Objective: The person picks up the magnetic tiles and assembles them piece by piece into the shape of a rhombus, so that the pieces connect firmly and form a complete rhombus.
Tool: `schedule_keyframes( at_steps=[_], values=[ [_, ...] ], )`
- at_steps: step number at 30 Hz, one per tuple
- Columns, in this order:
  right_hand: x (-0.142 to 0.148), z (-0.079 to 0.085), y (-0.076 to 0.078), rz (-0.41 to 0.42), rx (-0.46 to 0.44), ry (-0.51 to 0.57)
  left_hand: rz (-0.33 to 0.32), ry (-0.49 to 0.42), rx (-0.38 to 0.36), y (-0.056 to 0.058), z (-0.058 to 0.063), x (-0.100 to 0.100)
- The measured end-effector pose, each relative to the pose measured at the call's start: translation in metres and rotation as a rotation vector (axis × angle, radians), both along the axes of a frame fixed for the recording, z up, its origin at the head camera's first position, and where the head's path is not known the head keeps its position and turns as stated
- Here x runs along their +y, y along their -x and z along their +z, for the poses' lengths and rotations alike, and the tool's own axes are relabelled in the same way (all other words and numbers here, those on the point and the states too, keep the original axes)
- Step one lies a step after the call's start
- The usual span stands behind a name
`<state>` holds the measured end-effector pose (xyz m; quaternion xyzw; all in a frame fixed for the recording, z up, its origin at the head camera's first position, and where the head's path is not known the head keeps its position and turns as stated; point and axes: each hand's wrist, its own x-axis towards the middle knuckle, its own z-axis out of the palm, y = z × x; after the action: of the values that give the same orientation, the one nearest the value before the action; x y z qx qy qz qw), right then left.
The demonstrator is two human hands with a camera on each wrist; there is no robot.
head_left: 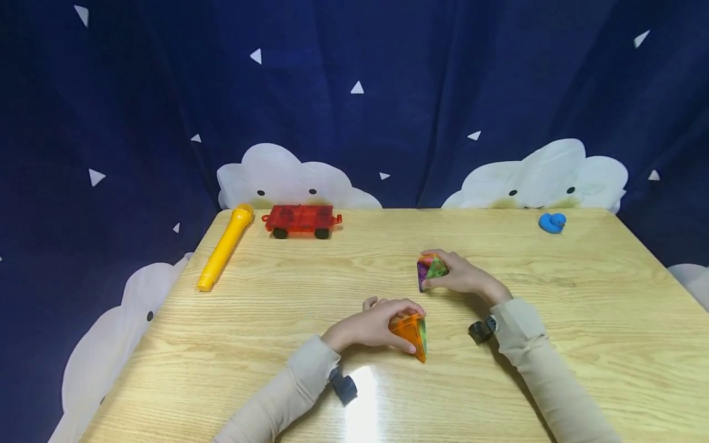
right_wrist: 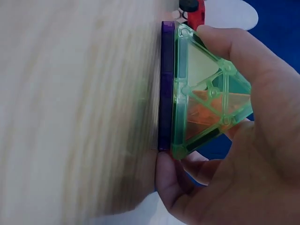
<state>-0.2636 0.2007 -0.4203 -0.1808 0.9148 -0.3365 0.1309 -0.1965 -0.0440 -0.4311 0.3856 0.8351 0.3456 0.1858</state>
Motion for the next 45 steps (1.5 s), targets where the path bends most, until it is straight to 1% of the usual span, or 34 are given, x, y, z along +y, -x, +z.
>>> schedule_keyframes(
  at_steps=[2,5,10,15,19,26,28,31,36,40,45],
  values=[
    [0.002,0.0,-0.002,0.032,0.015,0.009,0.006,-0.008,-0.014,0.0,0.0,0.0],
    [0.007,0.0,-0.008,0.057,0.029,0.001,0.012,-0.023,-0.031,0.001,-0.001,0.002],
    [0.012,0.003,-0.027,0.081,0.042,-0.011,0.033,-0.032,-0.044,0.001,-0.002,0.003],
    [0.011,0.005,-0.047,0.085,0.02,-0.014,0.081,-0.021,-0.032,0.0,0.0,0.001],
    [0.009,0.007,-0.057,0.083,-0.004,-0.025,0.111,-0.008,-0.019,0.002,0.002,-0.004],
    [0.007,0.007,-0.062,0.082,0.009,-0.028,0.169,-0.012,-0.029,0.008,0.003,-0.014],
    [0.007,0.007,-0.062,0.084,0.01,-0.011,0.171,-0.01,-0.031,0.01,0.003,-0.016],
    [0.007,0.005,-0.062,0.105,-0.005,0.04,0.155,0.0,-0.025,0.012,0.002,-0.018],
    [0.01,0.004,-0.062,0.144,-0.033,0.105,0.139,0.043,-0.001,0.013,0.0,-0.021],
    [0.011,0.003,-0.062,0.152,-0.029,0.11,0.14,0.054,0.015,0.014,-0.002,-0.022],
    [0.006,0.002,-0.061,0.174,0.013,0.09,0.162,0.043,0.034,0.014,-0.002,-0.02]
  ],
)
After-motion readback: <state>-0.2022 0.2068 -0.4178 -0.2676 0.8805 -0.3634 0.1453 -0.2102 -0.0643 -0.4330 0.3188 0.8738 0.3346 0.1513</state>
